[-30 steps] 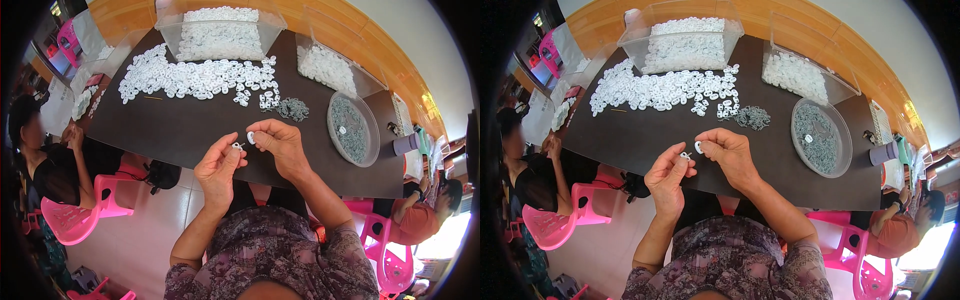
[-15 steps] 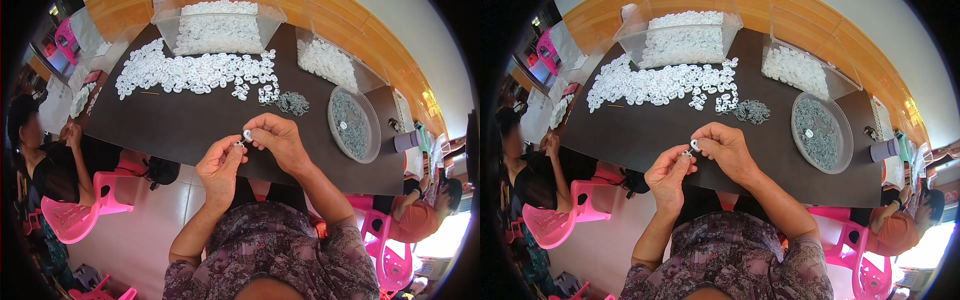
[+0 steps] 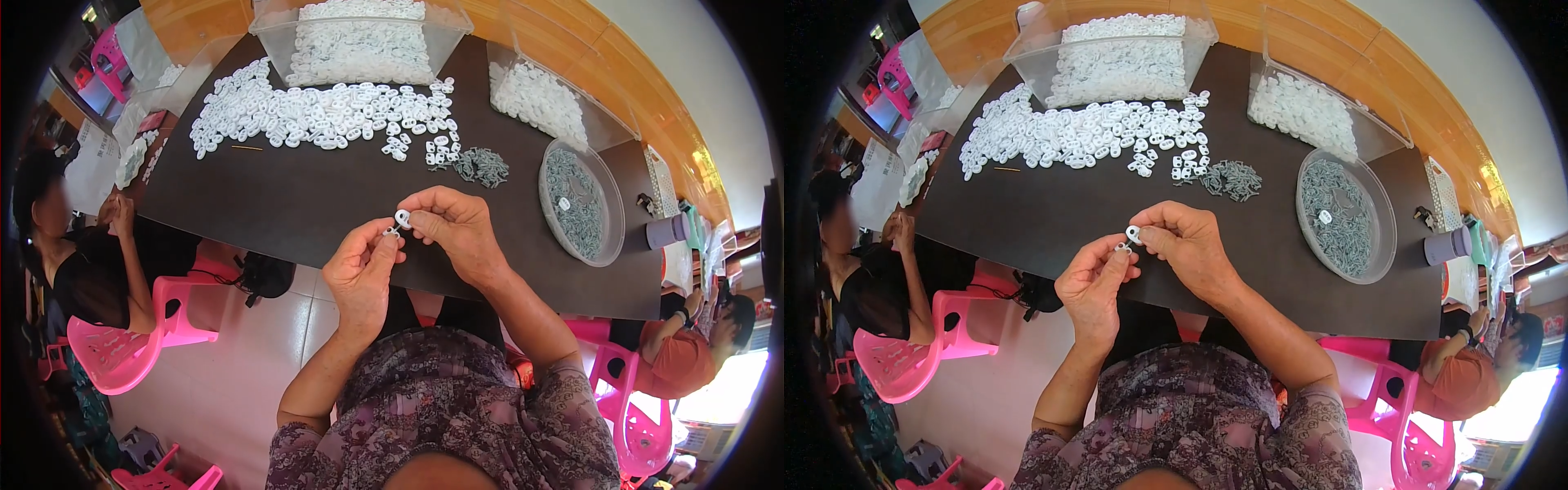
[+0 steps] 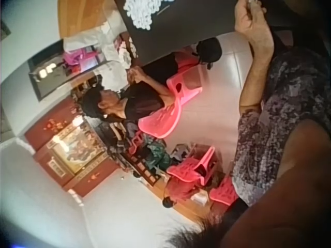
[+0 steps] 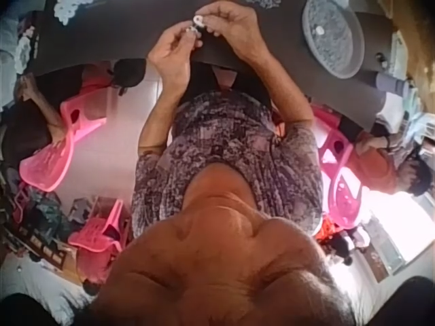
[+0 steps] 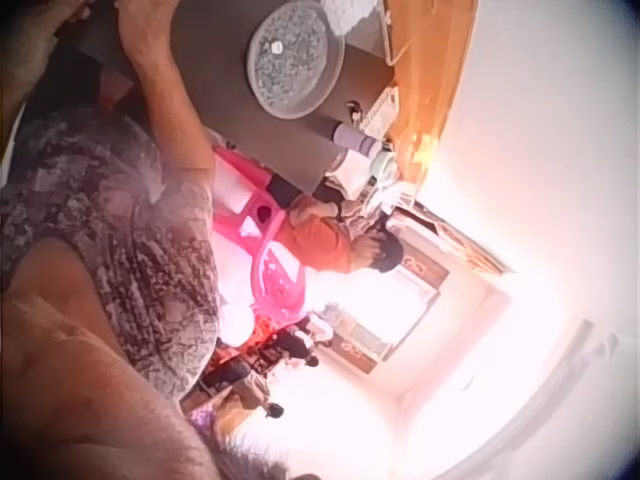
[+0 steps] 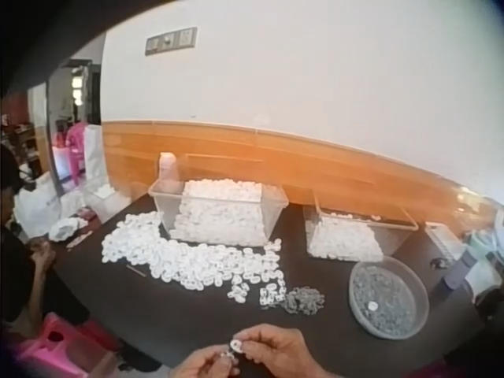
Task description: The recorder is manually assembling small white plastic components by inserting grey pins into them.
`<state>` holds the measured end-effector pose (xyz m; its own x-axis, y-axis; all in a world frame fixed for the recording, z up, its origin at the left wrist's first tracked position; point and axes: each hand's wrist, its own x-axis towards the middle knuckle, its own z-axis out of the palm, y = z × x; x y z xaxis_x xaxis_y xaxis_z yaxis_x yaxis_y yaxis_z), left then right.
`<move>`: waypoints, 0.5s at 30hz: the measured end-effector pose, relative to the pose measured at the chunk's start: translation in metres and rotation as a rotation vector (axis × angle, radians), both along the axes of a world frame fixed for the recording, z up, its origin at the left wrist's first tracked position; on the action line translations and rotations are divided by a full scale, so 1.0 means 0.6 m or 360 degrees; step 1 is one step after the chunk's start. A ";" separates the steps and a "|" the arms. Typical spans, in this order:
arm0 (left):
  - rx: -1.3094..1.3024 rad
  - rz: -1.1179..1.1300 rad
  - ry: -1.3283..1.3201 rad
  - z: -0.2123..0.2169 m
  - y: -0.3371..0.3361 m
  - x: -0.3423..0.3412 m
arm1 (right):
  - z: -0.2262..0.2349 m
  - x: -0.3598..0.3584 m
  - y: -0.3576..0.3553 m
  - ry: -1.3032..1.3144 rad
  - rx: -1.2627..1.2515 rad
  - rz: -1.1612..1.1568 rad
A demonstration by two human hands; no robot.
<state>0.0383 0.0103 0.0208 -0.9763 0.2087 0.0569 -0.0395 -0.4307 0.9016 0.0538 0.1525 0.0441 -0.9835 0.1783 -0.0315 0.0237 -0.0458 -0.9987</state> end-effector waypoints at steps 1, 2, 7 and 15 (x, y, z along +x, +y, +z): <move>-0.0009 -0.0002 0.0002 0.001 -0.001 0.000 | 0.000 0.000 -0.001 -0.0001 0.0000 -0.0004; -0.0018 -0.0005 0.0003 0.000 -0.001 0.000 | 0.000 0.001 -0.002 -0.0002 0.0001 -0.0010; -0.0059 -0.0065 0.0028 -0.002 -0.005 -0.001 | -0.002 0.001 -0.008 0.0084 0.0004 -0.0017; -0.0002 -0.0072 0.0036 -0.006 -0.002 -0.002 | -0.001 0.003 -0.015 0.0145 0.0072 -0.0058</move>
